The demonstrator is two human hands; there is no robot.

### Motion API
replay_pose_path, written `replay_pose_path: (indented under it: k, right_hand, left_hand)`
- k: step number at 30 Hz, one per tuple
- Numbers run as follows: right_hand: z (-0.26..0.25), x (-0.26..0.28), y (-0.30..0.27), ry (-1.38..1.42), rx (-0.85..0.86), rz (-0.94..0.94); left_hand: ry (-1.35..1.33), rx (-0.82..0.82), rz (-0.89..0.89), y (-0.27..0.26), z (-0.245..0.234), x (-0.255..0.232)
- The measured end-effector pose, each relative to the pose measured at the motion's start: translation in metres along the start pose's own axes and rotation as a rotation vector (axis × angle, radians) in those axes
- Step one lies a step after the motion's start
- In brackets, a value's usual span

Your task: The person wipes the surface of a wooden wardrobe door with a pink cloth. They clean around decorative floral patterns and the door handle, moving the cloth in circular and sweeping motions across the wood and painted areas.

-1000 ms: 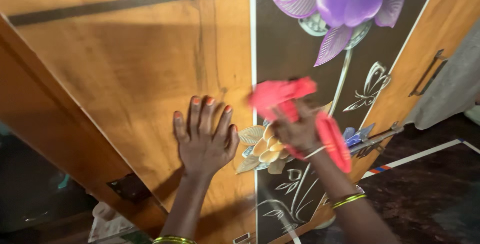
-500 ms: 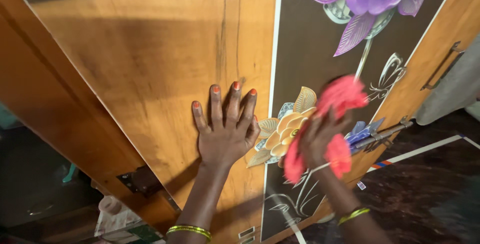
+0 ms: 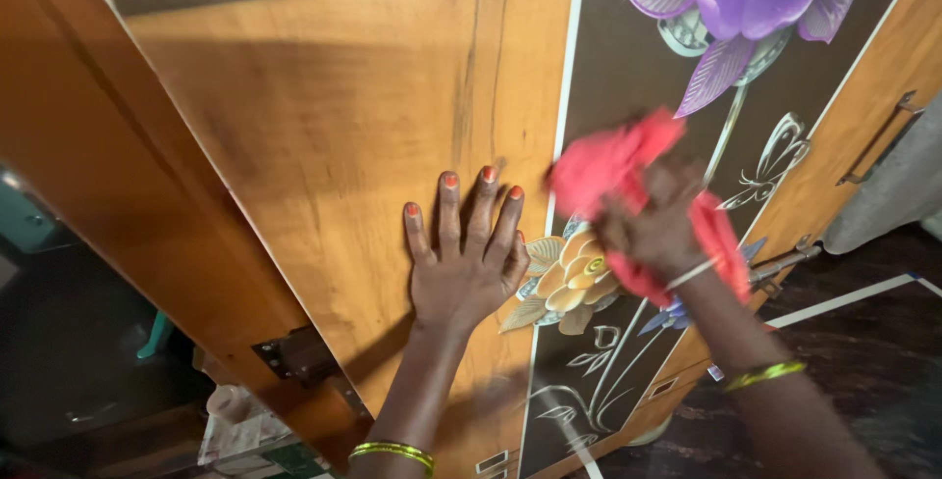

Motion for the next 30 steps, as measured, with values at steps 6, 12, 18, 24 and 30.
replay_pose_path:
  k: [6,12,18,24,30]
  right_hand:
    - [-0.151,-0.005,0.092,0.269,-0.580,0.105]
    - [-0.089,0.076,0.059,0.217,-0.495,-0.348]
    - [0.019,0.105,-0.039,-0.070,-0.112,-0.793]
    - [0.034,0.040,-0.008,-0.240,0.774,-0.436]
    - [-0.156,-0.013,0.098,0.132,-0.482,0.047]
  left_hand:
    - [-0.132,-0.046,-0.012,-0.005,0.000,0.004]
    - [-0.407,-0.125,0.036,-0.023,0.004,0.009]
    - [-0.384,-0.118,0.059,-0.022,0.001,0.009]
    - [-0.352,-0.117,0.028,-0.011,-0.006,0.009]
    - [-0.097,0.045,0.074,-0.007,-0.001,0.003]
Point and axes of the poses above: each hand's wrist, its own y-axis towards the middle knuckle, its own z-axis out of the palm, x = y × z, the point moved 6 cm from there along y, towards the middle knuckle, and after that the axes turned 4 degrees about x, right-handed, at the moved point
